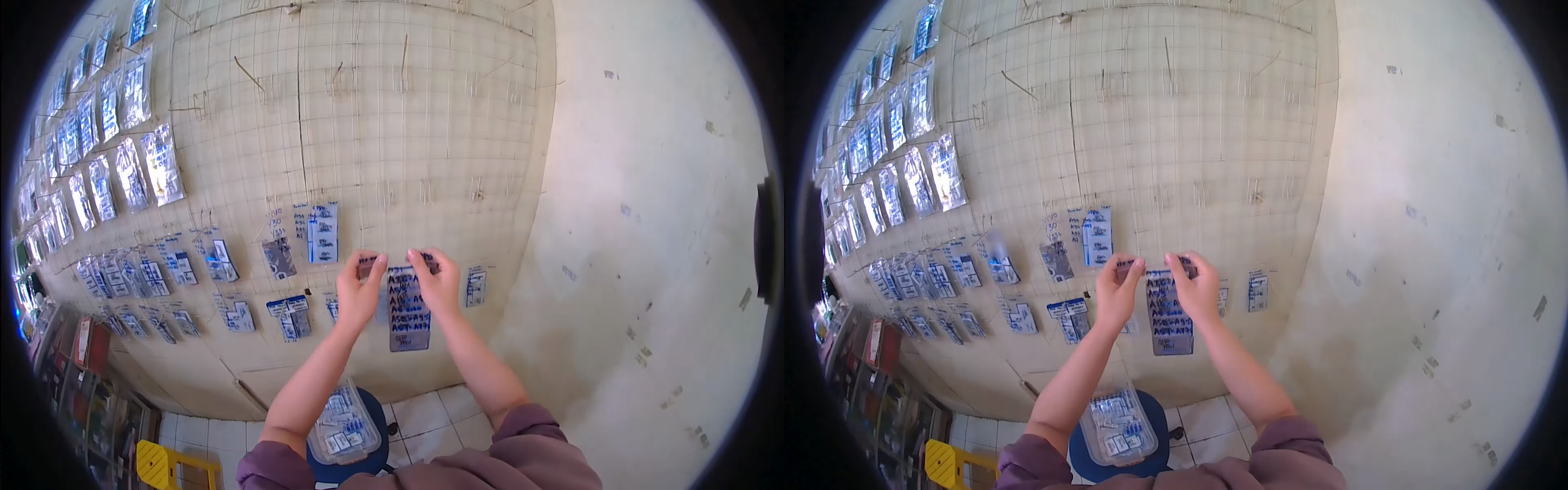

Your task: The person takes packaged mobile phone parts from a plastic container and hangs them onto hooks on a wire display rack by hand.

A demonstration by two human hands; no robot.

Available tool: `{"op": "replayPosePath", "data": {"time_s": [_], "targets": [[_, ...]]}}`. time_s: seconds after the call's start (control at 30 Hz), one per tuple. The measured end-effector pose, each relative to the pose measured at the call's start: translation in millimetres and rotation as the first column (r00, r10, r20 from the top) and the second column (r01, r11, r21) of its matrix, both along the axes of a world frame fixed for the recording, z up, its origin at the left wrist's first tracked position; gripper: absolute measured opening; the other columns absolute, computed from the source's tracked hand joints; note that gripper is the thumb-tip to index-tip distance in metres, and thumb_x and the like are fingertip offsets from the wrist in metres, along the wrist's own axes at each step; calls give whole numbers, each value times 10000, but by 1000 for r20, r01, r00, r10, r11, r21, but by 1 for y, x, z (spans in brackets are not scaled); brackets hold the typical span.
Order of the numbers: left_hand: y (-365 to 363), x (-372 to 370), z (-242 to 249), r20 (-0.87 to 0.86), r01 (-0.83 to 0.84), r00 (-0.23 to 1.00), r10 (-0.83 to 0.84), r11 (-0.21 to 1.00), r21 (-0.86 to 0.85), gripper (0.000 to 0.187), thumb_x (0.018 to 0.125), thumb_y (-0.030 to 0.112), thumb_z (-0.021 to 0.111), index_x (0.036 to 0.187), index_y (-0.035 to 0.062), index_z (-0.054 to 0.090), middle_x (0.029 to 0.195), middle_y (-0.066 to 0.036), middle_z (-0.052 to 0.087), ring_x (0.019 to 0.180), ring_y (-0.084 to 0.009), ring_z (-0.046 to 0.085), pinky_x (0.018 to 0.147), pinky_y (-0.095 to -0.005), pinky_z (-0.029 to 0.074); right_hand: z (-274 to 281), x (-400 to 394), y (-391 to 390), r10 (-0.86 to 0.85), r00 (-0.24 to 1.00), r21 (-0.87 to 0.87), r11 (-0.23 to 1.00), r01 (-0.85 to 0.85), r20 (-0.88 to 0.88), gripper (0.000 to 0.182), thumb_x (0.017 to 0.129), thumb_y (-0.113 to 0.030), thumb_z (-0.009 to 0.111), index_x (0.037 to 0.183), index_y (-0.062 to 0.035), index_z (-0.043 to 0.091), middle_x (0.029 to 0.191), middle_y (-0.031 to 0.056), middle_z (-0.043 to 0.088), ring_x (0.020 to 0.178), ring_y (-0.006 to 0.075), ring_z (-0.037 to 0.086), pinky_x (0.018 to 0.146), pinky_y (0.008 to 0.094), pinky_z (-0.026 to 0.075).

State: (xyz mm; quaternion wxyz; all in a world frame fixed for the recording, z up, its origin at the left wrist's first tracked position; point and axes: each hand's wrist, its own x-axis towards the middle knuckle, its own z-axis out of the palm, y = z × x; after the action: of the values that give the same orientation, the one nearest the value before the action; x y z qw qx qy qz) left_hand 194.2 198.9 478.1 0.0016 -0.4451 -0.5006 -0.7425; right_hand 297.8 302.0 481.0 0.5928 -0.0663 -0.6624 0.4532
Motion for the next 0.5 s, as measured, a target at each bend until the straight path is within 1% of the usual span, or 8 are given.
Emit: {"op": "replayPosePath", "data": {"time_s": [0.1,0.13,0.2,0.23,0.33,0.37,0.43,0.5], "targets": [[24,-15,30,27,-7,1000,6,998,66,199,946,185,664,910,-7,626,808,-26,670,759,-78,590,725,-236,465,29,-20,20,-45,999,12,999,45,4,233,908,-193,698,831,27,686,659,1,622,617,37,506,564,224,404],[31,-21,37,23,-7,1000,6,998,70,199,946,185,664,910,-7,626,808,-26,670,759,-78,590,725,-236,465,38,-26,26,-58,998,-1,998,58,5,270,894,-224,712,812,31,680,642,9,621,591,47,505,545,238,407],[48,-33,49,36,-102,994,101,993,56,217,932,176,674,883,-30,629,778,-49,673,735,-81,601,686,-241,475,51,-42,46,-68,998,8,998,68,-2,285,885,-242,721,809,30,679,640,16,623,580,56,507,539,248,411],[54,-37,52,32,-107,994,105,992,62,217,932,176,674,883,-30,629,778,-49,673,735,-81,601,686,-241,475,54,-49,54,-80,997,11,997,80,-2,301,876,-260,729,807,29,679,639,23,625,569,65,509,532,259,415],[70,-48,66,70,-145,988,139,986,79,247,921,211,689,856,-22,637,754,-48,670,691,-82,581,647,-244,459,64,-67,71,-48,998,27,998,48,-28,250,880,-232,737,798,0,691,628,-12,612,526,35,501,464,218,379],[72,-50,68,93,-149,985,144,988,48,243,923,225,689,862,-6,644,752,-26,654,684,-71,548,640,-239,433,66,-70,76,-44,998,33,998,45,-36,250,880,-232,737,798,0,691,628,-12,612,526,35,501,464,218,379],[79,-55,68,113,-156,982,152,988,23,239,924,240,689,869,11,650,750,-3,637,676,-60,516,633,-234,407,68,-74,82,-31,999,-9,999,31,25,312,864,-267,734,791,31,677,620,41,628,545,89,517,518,288,425],[87,-62,63,138,-137,982,131,990,35,248,921,250,692,862,13,652,736,12,616,664,-55,480,618,-230,382,64,-81,89,-30,999,8,1000,29,18,304,865,-263,733,788,26,681,618,37,628,533,86,514,499,284,417]]}}
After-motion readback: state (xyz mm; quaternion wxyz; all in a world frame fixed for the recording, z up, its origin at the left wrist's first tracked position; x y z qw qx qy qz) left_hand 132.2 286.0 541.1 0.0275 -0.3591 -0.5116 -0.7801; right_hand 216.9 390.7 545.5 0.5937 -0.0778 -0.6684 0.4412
